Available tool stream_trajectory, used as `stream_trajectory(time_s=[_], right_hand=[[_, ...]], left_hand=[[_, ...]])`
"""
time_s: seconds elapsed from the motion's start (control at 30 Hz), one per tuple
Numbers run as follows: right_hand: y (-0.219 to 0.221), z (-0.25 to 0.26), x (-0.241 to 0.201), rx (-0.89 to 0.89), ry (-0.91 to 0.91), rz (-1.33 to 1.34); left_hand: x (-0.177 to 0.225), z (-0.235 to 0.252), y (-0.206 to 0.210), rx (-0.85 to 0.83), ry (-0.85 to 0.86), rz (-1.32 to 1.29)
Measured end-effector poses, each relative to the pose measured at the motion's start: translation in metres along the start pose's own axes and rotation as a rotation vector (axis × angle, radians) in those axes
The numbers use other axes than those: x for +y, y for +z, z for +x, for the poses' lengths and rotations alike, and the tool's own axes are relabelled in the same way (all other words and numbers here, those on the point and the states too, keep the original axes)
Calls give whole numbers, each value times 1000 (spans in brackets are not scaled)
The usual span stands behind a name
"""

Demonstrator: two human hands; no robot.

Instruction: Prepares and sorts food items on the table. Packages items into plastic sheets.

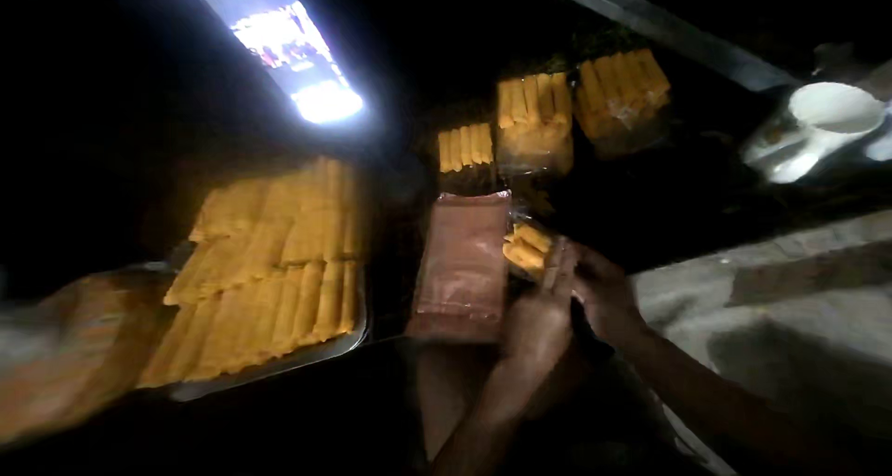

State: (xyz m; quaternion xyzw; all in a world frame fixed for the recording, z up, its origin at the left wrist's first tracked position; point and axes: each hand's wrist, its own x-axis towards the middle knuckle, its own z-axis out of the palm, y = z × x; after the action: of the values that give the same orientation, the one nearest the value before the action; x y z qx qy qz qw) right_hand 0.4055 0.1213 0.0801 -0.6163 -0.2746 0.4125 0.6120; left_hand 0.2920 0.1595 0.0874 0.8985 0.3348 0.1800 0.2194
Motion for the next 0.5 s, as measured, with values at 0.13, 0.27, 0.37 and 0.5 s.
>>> stream_trajectory(time_s=[0.13,0.27,0.37,0.5], right_hand=[[-1,-9,1,-73,65,47],[-3,-6,0,-156,44,132],[1,1,2,-144,-9,121],[7,9,-7,-94,-4,168]], left_hand=[[-3,3,-7,-8,13,-36],[-9,2,-5,-1,74,-12],[-5,1,0,20,116,5],[6,1,-4,4,87,14]])
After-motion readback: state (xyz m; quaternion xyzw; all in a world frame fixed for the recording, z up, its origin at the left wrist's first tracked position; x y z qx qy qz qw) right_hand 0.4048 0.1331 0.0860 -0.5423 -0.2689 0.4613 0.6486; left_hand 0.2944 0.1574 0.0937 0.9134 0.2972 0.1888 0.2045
